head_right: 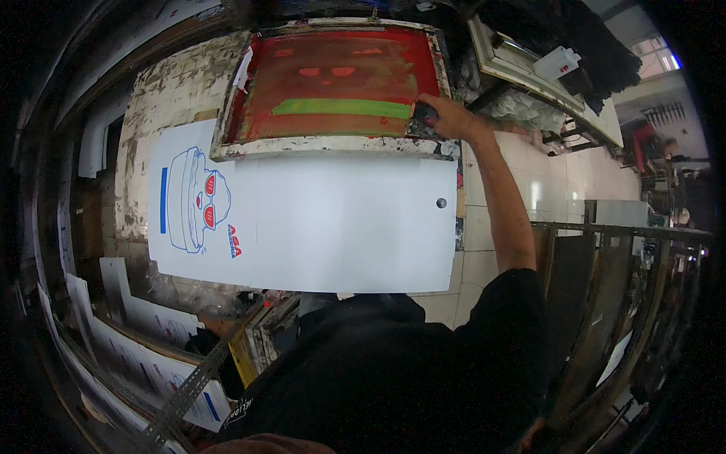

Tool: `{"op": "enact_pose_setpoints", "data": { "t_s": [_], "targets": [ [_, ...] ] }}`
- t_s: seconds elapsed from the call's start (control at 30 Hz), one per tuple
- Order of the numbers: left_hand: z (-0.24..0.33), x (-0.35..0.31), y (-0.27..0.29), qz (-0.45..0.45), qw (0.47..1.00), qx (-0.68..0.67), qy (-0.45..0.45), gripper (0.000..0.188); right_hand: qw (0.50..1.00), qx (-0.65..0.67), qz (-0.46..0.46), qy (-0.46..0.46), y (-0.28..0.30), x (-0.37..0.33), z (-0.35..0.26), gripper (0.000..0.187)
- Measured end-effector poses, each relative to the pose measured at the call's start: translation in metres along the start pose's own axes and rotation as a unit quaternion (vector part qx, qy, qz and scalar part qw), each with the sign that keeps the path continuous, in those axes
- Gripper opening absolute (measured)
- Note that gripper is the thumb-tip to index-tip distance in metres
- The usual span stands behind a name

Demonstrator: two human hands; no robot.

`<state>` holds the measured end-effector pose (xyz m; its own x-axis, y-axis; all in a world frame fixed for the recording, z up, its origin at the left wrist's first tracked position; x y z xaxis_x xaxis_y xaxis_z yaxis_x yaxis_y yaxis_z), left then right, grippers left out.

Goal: The person performs screen printing by placing a white board under a screen, applying red ink with a squeegee, and lifting the screen to reveal the printed design. The person repeats this process for multiple boards, handling ink and cleaning the screen between prints.

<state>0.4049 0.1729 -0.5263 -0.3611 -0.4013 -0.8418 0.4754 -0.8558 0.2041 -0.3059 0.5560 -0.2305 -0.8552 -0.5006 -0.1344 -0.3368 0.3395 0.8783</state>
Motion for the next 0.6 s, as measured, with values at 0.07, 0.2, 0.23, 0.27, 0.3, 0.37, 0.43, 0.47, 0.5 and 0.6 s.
{"op": "enact_pose_setpoints", "data": {
  "t_s": [0.07, 0.2, 0.23, 0.27, 0.3, 0.37, 0.43, 0.47, 0.5, 0.6],
  "targets": [
    [0.009, 0.004, 0.002, 0.0, 1.0, -0.001, 0.004, 0.03, 0.997, -0.046, -0.038, -0.053, 0.001, 0.0, -0.022, 0.053],
    [0.028, 0.02, 0.01, -0.009, 1.0, 0.007, 0.007, 0.031, 0.974, -0.224, -0.001, -0.037, -0.016, -0.007, -0.013, 0.07],
    [0.032, 0.022, 0.01, -0.01, 1.0, 0.006, 0.007, 0.032, 0.975, -0.218, 0.014, -0.034, -0.023, -0.006, -0.006, 0.072],
    [0.036, 0.026, 0.012, -0.011, 1.0, 0.007, 0.007, 0.032, 0.976, -0.211, 0.029, -0.032, -0.029, -0.005, 0.001, 0.074],
    [0.04, 0.028, 0.011, -0.012, 1.0, 0.007, 0.007, 0.032, 0.977, -0.205, 0.044, -0.03, -0.034, -0.004, 0.008, 0.075],
    [0.044, 0.032, 0.012, -0.011, 1.0, 0.007, 0.006, 0.033, 0.984, -0.165, 0.068, -0.015, -0.038, 0.0, 0.012, 0.074],
    [0.047, 0.033, 0.014, -0.011, 1.0, 0.01, 0.008, 0.034, 0.985, -0.14, 0.096, 0.004, -0.041, 0.006, 0.017, 0.074],
    [0.047, 0.033, 0.016, -0.009, 1.0, 0.01, 0.007, 0.035, 0.984, -0.137, 0.111, 0.016, -0.042, 0.011, 0.02, 0.074],
    [0.047, 0.033, 0.016, -0.008, 1.0, 0.01, 0.009, 0.035, 0.983, -0.133, 0.125, 0.027, -0.042, 0.017, 0.024, 0.074],
    [0.04, 0.032, 0.016, -0.013, 1.0, 0.006, 0.01, 0.036, 0.973, -0.183, 0.141, 0.026, -0.035, 0.039, 0.028, 0.07]
  ]
}}
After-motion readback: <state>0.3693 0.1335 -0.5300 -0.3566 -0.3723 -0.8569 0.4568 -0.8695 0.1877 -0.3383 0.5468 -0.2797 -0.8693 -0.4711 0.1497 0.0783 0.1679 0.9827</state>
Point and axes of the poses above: each hand's wrist, its own x-axis towards the middle knuckle, its own y-axis out of the back of the hand, z = x × y, the point moved 1 cm from there along x, towards the middle knuckle, and after that the axes turned 5 degrees about z, right-handed, at the moved point
